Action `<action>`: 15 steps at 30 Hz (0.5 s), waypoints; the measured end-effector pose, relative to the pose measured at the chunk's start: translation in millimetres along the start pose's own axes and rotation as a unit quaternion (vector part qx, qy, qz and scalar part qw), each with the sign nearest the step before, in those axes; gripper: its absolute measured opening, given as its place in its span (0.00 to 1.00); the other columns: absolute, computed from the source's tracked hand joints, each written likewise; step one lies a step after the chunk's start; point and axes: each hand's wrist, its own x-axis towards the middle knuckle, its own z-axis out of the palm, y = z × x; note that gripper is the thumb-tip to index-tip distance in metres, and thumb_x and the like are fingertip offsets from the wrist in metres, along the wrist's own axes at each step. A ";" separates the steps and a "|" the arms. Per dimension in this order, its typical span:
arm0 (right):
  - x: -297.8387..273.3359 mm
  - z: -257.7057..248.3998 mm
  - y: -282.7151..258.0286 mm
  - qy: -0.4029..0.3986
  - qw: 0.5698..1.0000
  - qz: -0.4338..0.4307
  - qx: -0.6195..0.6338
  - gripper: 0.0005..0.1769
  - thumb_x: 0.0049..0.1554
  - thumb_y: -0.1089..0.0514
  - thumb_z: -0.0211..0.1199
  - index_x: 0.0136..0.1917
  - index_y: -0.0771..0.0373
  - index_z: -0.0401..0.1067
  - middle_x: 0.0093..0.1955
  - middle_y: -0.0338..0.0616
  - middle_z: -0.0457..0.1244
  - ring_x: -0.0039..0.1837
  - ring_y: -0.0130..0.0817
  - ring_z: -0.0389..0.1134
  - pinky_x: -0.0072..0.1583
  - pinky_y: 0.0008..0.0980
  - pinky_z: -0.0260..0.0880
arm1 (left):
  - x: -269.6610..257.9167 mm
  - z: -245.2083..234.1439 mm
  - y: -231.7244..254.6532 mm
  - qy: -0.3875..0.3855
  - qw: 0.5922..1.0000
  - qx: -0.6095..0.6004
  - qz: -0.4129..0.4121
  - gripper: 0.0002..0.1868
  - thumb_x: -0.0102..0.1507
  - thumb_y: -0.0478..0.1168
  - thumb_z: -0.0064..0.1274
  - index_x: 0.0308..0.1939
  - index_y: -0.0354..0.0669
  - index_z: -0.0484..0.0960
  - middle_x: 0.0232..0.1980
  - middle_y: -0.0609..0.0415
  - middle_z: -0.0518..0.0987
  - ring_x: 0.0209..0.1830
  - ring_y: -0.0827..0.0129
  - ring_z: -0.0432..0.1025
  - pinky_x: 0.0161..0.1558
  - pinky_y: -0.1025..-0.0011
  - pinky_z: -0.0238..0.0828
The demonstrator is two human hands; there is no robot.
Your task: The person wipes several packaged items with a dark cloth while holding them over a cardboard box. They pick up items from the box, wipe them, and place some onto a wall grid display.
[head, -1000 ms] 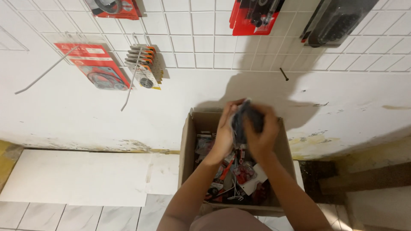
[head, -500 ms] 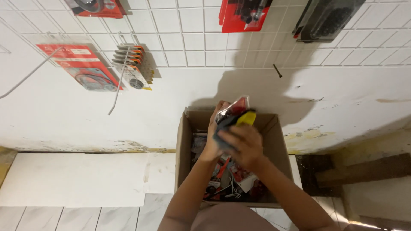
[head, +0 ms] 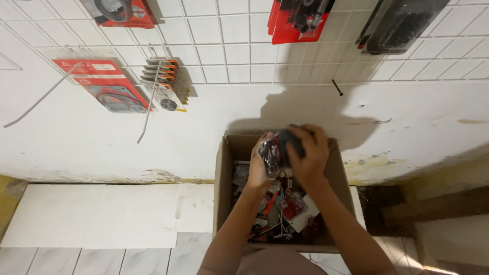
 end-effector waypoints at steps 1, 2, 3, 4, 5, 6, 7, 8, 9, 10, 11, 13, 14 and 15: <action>-10.5 3.7 -4.7 -0.029 0.999 -0.006 0.013 0.16 0.57 0.57 0.68 0.59 0.54 0.77 0.55 0.46 0.61 0.55 0.50 0.68 0.56 0.48 0.70 | 8.8 -9.4 -4.2 -0.044 0.999 0.005 -0.023 0.18 0.75 0.43 0.41 0.57 0.30 0.76 0.50 0.36 0.82 0.50 0.65 0.78 0.54 0.70 0.72; -21.7 7.5 -9.7 -0.058 0.998 -0.012 0.027 0.16 0.54 0.52 0.67 0.56 0.56 0.77 0.51 0.47 0.61 0.54 0.52 0.67 0.54 0.50 0.69 | 17.1 -19.3 -8.3 -0.087 0.995 0.010 -0.046 0.19 0.77 0.44 0.37 0.58 0.30 0.75 0.51 0.38 0.82 0.53 0.66 0.78 0.55 0.73 0.72; -31.8 9.7 -18.1 -0.058 0.998 -0.011 0.026 0.16 0.54 0.52 0.67 0.56 0.56 0.77 0.51 0.47 0.61 0.54 0.52 0.67 0.54 0.50 0.69 | 5.2 1.3 8.0 -0.088 0.995 0.010 -0.048 0.19 0.77 0.44 0.37 0.58 0.30 0.75 0.51 0.38 0.82 0.53 0.66 0.78 0.55 0.73 0.72; -41.4 12.6 -26.2 -0.060 0.996 -0.054 0.034 0.16 0.55 0.51 0.67 0.57 0.54 0.79 0.52 0.45 0.65 0.52 0.47 0.69 0.53 0.46 0.71 | -6.5 21.6 24.9 -0.053 0.993 -0.067 -0.083 0.21 0.74 0.47 0.42 0.53 0.29 0.79 0.48 0.35 0.83 0.49 0.62 0.80 0.55 0.71 0.73; -51.1 15.5 -34.6 -0.063 0.992 -0.096 0.042 0.17 0.56 0.50 0.66 0.58 0.52 0.81 0.52 0.44 0.68 0.50 0.42 0.72 0.51 0.42 0.72 | -18.5 41.9 41.9 -0.018 0.982 -0.144 -0.118 0.24 0.72 0.50 0.46 0.48 0.27 0.83 0.45 0.32 0.83 0.44 0.58 0.82 0.55 0.68 0.75; -41.1 14.7 -22.5 -0.063 0.992 -0.097 0.043 0.17 0.56 0.50 0.66 0.58 0.52 0.81 0.52 0.44 0.68 0.50 0.42 0.72 0.51 0.42 0.72 | -10.2 24.6 38.8 -0.018 0.983 -0.144 -0.117 0.24 0.72 0.50 0.46 0.48 0.27 0.83 0.45 0.32 0.83 0.44 0.58 0.82 0.55 0.68 0.75; -31.1 13.8 -10.3 -0.059 0.996 -0.060 0.030 0.15 0.56 0.52 0.67 0.56 0.56 0.80 0.49 0.48 0.68 0.49 0.48 0.72 0.51 0.47 0.72 | -1.8 7.2 35.6 -0.055 0.995 -0.016 -0.077 0.23 0.74 0.47 0.40 0.53 0.26 0.79 0.47 0.32 0.82 0.49 0.62 0.79 0.57 0.69 0.74; -22.6 12.0 1.9 -0.056 0.998 -0.022 0.016 0.14 0.55 0.55 0.69 0.54 0.59 0.79 0.47 0.52 0.69 0.49 0.55 0.72 0.51 0.52 0.71 | 5.3 -10.6 31.1 -0.090 0.989 0.111 -0.037 0.22 0.77 0.43 0.33 0.58 0.24 0.75 0.49 0.32 0.81 0.55 0.66 0.77 0.58 0.70 0.73; -13.5 2.2 5.6 -0.057 0.998 -0.021 0.016 0.14 0.55 0.55 0.69 0.54 0.59 0.79 0.47 0.52 0.69 0.49 0.55 0.72 0.51 0.52 0.71 | 1.8 -16.1 32.0 -0.089 0.989 0.111 -0.037 0.22 0.77 0.43 0.33 0.58 0.24 0.75 0.49 0.32 0.81 0.55 0.66 0.77 0.58 0.70 0.73; -2.5 -8.0 10.4 -0.069 0.982 0.166 0.064 0.15 0.61 0.50 0.63 0.58 0.58 0.77 0.51 0.53 0.69 0.55 0.54 0.71 0.56 0.51 0.69 | 1.0 -20.3 32.6 -0.091 0.990 0.098 -0.043 0.21 0.77 0.43 0.33 0.57 0.25 0.74 0.49 0.33 0.81 0.54 0.67 0.76 0.57 0.70 0.73; 8.6 -18.3 15.4 -0.078 0.928 0.346 0.110 0.17 0.66 0.46 0.57 0.62 0.56 0.75 0.55 0.53 0.70 0.61 0.53 0.71 0.60 0.50 0.68 | 0.6 -24.2 33.2 -0.094 0.991 0.085 -0.049 0.21 0.77 0.43 0.34 0.56 0.26 0.74 0.48 0.34 0.80 0.53 0.67 0.75 0.57 0.70 0.72; 6.3 -20.8 31.6 -0.027 0.861 0.442 0.249 0.16 0.62 0.48 0.60 0.62 0.53 0.74 0.55 0.48 0.69 0.59 0.45 0.69 0.60 0.45 0.67 | -5.4 -33.5 29.6 -0.098 0.991 0.064 -0.060 0.19 0.76 0.44 0.34 0.54 0.28 0.73 0.47 0.36 0.79 0.51 0.67 0.74 0.56 0.71 0.72; 4.1 -21.8 39.3 0.023 0.763 0.521 0.381 0.18 0.58 0.50 0.63 0.62 0.50 0.74 0.55 0.42 0.68 0.58 0.37 0.68 0.61 0.39 0.67 | -9.0 -38.8 28.1 -0.099 0.992 0.044 -0.070 0.18 0.76 0.44 0.34 0.53 0.29 0.72 0.45 0.38 0.79 0.50 0.68 0.73 0.55 0.71 0.71; -2.4 -20.9 43.9 0.026 0.763 0.522 0.380 0.18 0.58 0.50 0.63 0.62 0.50 0.74 0.55 0.42 0.68 0.58 0.37 0.68 0.61 0.39 0.67 | -8.9 -42.6 27.3 -0.100 0.991 0.045 -0.073 0.18 0.76 0.44 0.34 0.53 0.29 0.72 0.45 0.38 0.79 0.50 0.68 0.73 0.55 0.71 0.71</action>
